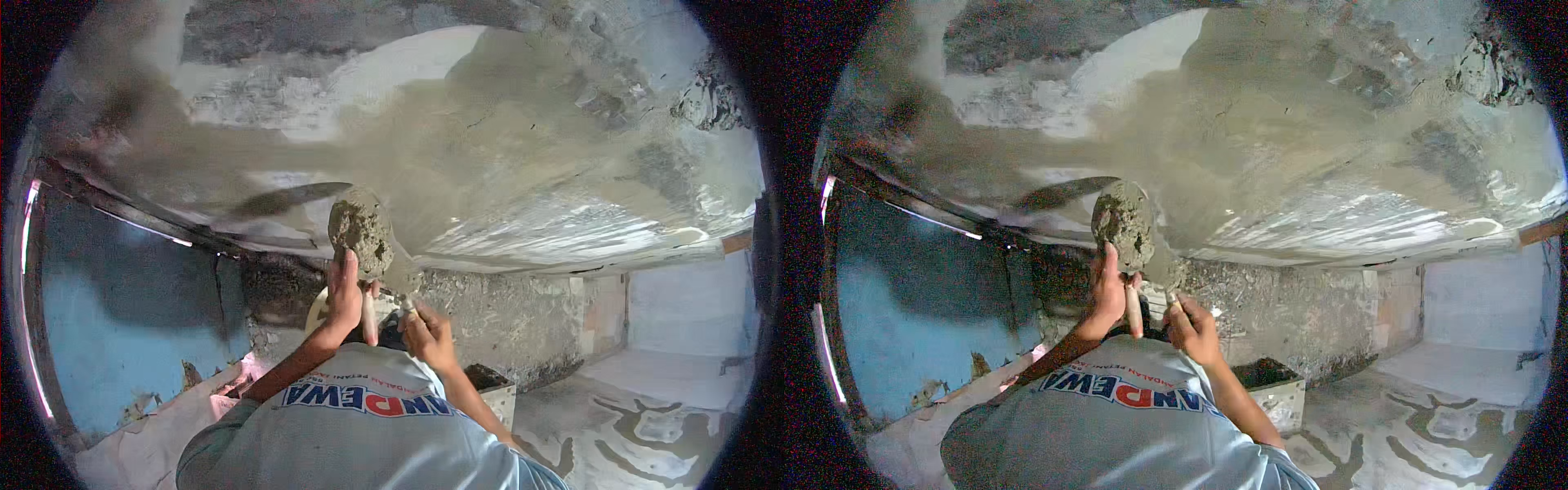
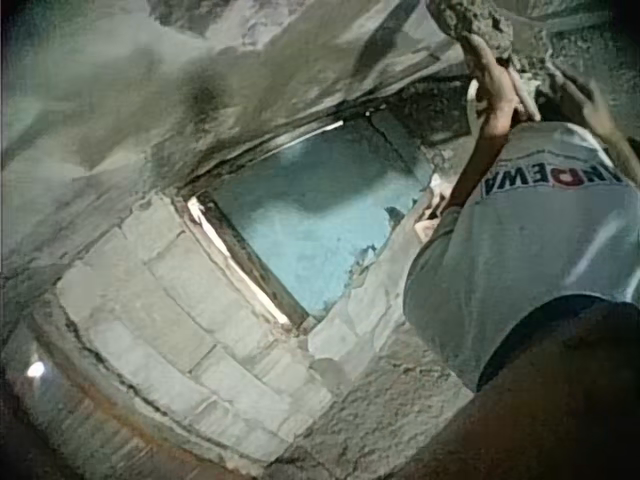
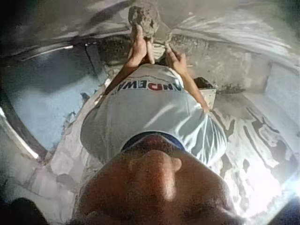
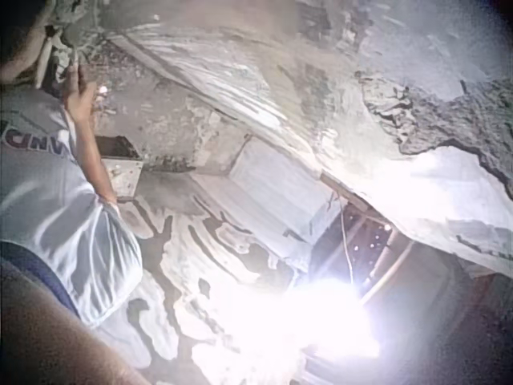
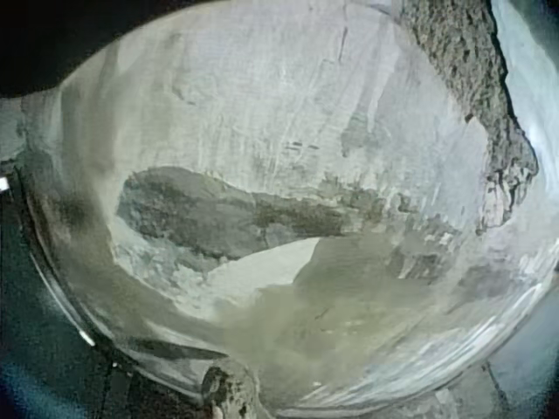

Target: The person applies cement mix to a wall using a trowel.

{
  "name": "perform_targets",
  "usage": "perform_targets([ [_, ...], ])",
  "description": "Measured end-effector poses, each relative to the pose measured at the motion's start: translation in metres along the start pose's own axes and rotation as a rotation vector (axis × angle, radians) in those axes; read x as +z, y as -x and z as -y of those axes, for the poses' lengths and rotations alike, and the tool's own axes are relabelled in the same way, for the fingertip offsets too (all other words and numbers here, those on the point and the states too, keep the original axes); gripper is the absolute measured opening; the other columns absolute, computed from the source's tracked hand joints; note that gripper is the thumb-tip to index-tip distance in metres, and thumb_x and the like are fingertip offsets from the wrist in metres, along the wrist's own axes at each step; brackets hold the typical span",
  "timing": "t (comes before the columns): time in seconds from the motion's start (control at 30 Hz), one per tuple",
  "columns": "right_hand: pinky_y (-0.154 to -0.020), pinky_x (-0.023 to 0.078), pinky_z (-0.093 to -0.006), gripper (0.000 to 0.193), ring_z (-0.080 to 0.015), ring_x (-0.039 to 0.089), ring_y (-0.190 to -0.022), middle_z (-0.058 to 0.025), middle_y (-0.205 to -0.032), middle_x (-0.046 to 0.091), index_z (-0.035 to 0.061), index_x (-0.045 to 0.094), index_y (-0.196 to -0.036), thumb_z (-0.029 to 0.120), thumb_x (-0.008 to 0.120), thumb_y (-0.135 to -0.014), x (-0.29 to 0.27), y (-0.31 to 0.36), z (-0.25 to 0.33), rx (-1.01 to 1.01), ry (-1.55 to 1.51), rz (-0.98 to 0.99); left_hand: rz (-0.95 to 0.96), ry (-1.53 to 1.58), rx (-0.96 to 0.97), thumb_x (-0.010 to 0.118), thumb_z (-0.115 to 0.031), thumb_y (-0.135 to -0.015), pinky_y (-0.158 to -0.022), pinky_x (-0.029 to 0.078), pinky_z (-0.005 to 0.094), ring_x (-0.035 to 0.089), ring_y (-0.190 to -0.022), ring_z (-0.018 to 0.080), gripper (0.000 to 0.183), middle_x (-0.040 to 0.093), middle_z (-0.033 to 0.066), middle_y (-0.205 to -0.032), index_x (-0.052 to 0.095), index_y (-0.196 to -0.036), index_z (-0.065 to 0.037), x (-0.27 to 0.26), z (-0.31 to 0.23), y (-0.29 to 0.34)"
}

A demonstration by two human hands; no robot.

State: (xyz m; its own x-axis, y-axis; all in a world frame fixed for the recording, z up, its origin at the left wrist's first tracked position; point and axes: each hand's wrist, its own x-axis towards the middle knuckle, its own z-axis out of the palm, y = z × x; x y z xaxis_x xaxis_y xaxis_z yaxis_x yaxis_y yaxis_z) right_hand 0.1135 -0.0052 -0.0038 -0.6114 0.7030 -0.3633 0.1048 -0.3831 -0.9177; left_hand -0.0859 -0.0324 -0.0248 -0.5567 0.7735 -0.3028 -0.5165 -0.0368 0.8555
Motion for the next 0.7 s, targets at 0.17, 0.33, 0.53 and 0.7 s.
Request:
perform_targets([
  [0.17,-0.046,0.04,-0.0252,0.022,-0.0078,0.049,-0.05,-0.0004,-0.065,0.054,-0.0009,0.064,-0.11,0.016,0.049,-0.106,0.031,-0.023,-0.002,-0.081,-0.055,-0.014,-0.025,0.106,0.099,0.046,-0.039,-0.108,-0.056,0.045,0.0283,0.058,-0.061,0.013,0.035,0.067,0.0028,-0.084,0.062,-0.11,-0.007,0.015,-0.004,0.003],
  [0.33,-0.039,0.036,-0.0252,0.022,-0.0109,0.043,-0.049,-0.0024,-0.066,0.05,-0.0001,0.06,-0.117,0.014,0.047,-0.107,0.026,-0.019,0.004,-0.136,-0.183,0.052,0.141,0.257,0.129,0.041,-0.038,-0.109,-0.054,0.046,0.0304,0.058,-0.061,0.0153,0.037,0.066,0.0064,-0.09,0.054,-0.12,-0.005,-0.004,-0.003,-0.005],
  [0.53,-0.038,0.039,-0.0245,0.023,-0.0133,0.049,-0.051,-0.0096,-0.079,0.057,0.0017,0.059,-0.118,0.02,0.049,-0.107,0.01,-0.024,0.03,-0.024,-0.306,0.154,0.245,0.18,0.15,0.039,-0.041,-0.108,-0.056,0.047,0.0315,0.058,-0.064,0.0171,0.041,0.065,0.0088,-0.094,0.052,-0.121,-0.004,0.001,-0.009,0.001],
  [0.7,-0.039,0.039,-0.0236,0.023,-0.0123,0.051,-0.052,-0.0096,-0.078,0.059,0.0018,0.06,-0.116,0.021,0.051,-0.106,0.003,-0.013,0.053,0.012,-0.431,0.222,0.202,0.275,0.071,0.045,-0.049,-0.105,-0.057,0.047,0.0326,0.057,-0.065,0.0178,0.048,0.064,0.0087,-0.102,0.051,-0.125,-0.006,0.014,-0.016,0.006],
])
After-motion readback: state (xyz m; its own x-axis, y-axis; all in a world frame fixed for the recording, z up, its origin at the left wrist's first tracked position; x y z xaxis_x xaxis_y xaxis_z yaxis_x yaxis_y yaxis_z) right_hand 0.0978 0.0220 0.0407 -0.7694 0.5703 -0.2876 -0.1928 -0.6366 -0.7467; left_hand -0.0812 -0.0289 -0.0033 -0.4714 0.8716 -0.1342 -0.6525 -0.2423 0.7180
